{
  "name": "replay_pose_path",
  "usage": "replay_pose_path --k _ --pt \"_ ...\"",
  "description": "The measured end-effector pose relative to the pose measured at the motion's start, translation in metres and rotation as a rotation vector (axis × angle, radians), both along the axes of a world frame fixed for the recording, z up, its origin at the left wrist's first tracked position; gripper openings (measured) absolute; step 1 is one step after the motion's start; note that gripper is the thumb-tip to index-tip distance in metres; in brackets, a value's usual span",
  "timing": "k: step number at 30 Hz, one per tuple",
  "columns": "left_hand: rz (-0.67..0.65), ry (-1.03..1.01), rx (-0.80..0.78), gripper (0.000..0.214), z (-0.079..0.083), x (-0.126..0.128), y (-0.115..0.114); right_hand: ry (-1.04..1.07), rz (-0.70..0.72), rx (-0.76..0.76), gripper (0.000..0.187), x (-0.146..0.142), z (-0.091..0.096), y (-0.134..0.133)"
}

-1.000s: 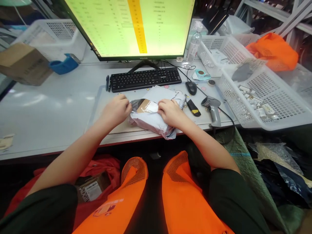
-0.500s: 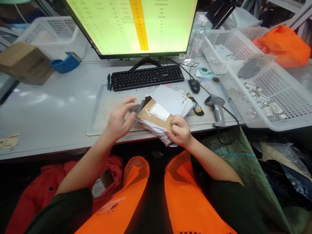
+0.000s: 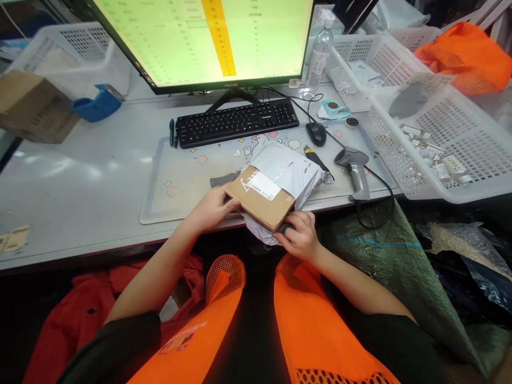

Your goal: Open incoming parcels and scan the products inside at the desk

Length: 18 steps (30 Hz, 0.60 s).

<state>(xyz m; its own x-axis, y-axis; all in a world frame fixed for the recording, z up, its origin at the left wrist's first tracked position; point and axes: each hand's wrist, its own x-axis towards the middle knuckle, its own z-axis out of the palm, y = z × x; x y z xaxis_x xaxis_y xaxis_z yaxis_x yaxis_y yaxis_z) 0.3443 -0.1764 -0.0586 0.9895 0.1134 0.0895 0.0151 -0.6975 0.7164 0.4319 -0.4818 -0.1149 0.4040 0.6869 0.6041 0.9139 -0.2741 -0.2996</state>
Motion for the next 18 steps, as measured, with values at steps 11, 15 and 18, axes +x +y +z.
replay_pose_path --k 11,15,18 --pt "0.150 -0.419 0.092 0.052 -0.008 -0.038 -0.036 0.334 -0.192 0.133 0.107 -0.008 0.016 -0.015" --pt "0.349 -0.736 0.107 0.048 0.004 -0.041 -0.055 0.367 -0.196 0.115 0.117 -0.003 0.035 -0.009" --pt "0.529 -0.757 -0.137 0.067 -0.010 -0.034 -0.059 0.275 -0.149 0.162 0.091 0.001 0.041 0.001"
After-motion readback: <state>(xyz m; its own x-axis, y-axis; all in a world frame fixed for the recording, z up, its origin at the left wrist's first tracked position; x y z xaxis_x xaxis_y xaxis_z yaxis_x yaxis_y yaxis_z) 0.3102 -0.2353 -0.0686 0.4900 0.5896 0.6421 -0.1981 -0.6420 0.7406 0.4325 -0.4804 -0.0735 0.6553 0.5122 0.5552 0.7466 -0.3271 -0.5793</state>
